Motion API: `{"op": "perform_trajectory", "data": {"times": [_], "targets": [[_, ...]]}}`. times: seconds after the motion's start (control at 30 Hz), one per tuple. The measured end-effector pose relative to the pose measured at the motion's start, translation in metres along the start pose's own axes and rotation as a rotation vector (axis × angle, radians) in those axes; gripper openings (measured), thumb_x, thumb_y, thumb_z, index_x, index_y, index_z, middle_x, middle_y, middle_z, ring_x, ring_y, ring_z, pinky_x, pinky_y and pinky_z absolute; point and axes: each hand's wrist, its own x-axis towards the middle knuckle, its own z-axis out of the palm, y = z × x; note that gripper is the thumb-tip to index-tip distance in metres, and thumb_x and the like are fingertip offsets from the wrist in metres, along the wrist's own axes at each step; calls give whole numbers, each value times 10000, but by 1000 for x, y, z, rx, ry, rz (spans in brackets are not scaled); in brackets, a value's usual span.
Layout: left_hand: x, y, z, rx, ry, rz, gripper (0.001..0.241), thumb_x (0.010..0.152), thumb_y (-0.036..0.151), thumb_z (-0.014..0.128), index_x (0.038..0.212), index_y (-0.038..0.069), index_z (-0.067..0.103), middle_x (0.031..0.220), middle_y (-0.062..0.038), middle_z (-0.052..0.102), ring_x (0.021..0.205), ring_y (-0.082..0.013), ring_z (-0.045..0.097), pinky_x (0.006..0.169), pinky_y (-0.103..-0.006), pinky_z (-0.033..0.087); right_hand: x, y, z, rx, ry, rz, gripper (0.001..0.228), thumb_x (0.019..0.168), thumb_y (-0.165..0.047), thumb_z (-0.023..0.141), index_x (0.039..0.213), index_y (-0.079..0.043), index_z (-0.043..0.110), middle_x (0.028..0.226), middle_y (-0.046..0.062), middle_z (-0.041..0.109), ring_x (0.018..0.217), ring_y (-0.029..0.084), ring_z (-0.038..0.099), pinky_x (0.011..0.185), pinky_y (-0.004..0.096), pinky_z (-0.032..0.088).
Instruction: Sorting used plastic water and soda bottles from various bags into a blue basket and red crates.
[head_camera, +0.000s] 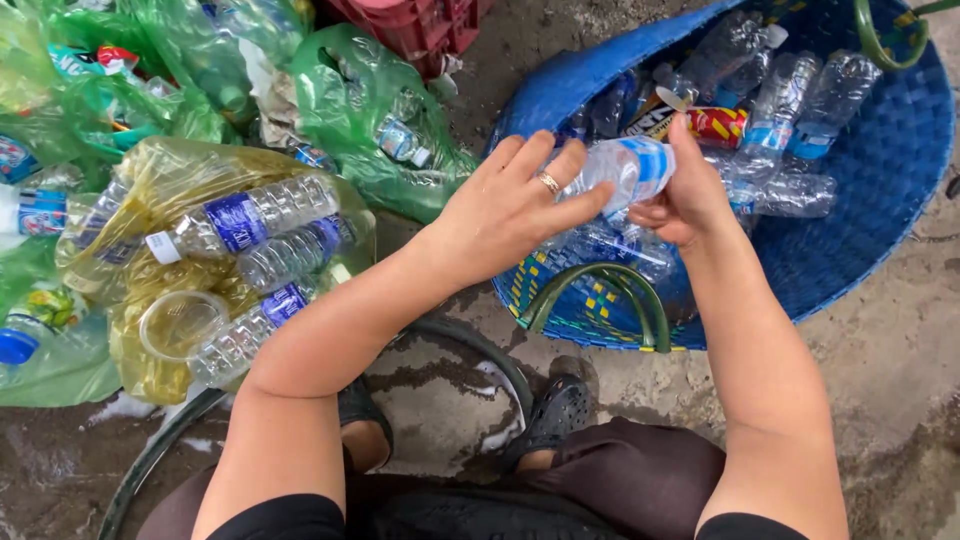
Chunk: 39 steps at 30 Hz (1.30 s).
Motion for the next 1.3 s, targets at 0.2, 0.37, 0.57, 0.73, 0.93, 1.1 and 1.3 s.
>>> {"op": "perform_trajectory", "data": {"times": [0.2, 0.37, 0.57, 0.73, 0.93, 1.1, 1.3], "targets": [[-9, 0, 35, -463, -76, -327, 665, 723, 239, 815, 1344, 132, 602, 1071, -194, 630, 892, -339, 659, 770, -433, 544, 13, 18, -34, -249, 334, -353, 475, 1139, -474, 484, 990, -63, 670, 825, 38, 596, 654, 139, 501, 594, 290, 406], [-17, -19, 85, -788, -30, -934, 514, 794, 401, 779, 1104, 29, 608, 803, -111, 711, 716, -209, 708, 673, -360, 551, 30, -3, -21, -231, 92, -641, 318, 1174, -341, 463, 1167, -55, 603, 1066, 76, 654, 980, 170, 633, 909, 315, 535], [-28, -41, 95, -1122, -8, -1351, 537, 843, 501, 654, 1045, 3, 655, 716, -167, 642, 617, -251, 643, 556, -378, 484, 38, -43, -22, -330, -157, -442, 255, 1068, -144, 611, 1308, -93, 542, 1190, 64, 631, 1093, 175, 625, 954, 329, 542], [0, -5, 86, -324, -332, -893, 666, 765, 544, 777, 1110, 13, 571, 850, -188, 698, 708, -338, 691, 595, -438, 544, 72, -32, -48, -933, -195, -167, 434, 866, -45, 712, 1280, -49, 581, 1191, 110, 685, 1139, 239, 659, 987, 368, 539], [-13, 32, 211, 228, -297, -506, 273, 874, 190, 697, 1095, 38, 645, 1030, -222, 676, 810, -327, 702, 665, -443, 573, 144, 72, -122, -1850, 38, -267, 493, 839, -192, 733, 1285, -9, 633, 1229, 260, 686, 1117, 400, 684, 959, 466, 550], [-3, -27, 124, -199, -122, -389, 134, 783, 232, 699, 869, 130, 690, 889, -125, 677, 844, -349, 676, 721, -484, 553, 162, 133, -176, -2111, 346, -355, 631, 917, -325, 604, 1480, -72, 473, 1237, 315, 633, 1145, 536, 597, 843, 564, 548], [-184, -197, 227, 97, -490, -970, 189, 879, 106, 583, 999, 25, 704, 1082, -217, 693, 983, -393, 697, 815, -484, 583, 126, 103, -96, -1782, 474, 105, 747, 825, -285, 701, 1449, 7, 414, 1276, 332, 613, 1158, 503, 613, 945, 544, 533]]}}
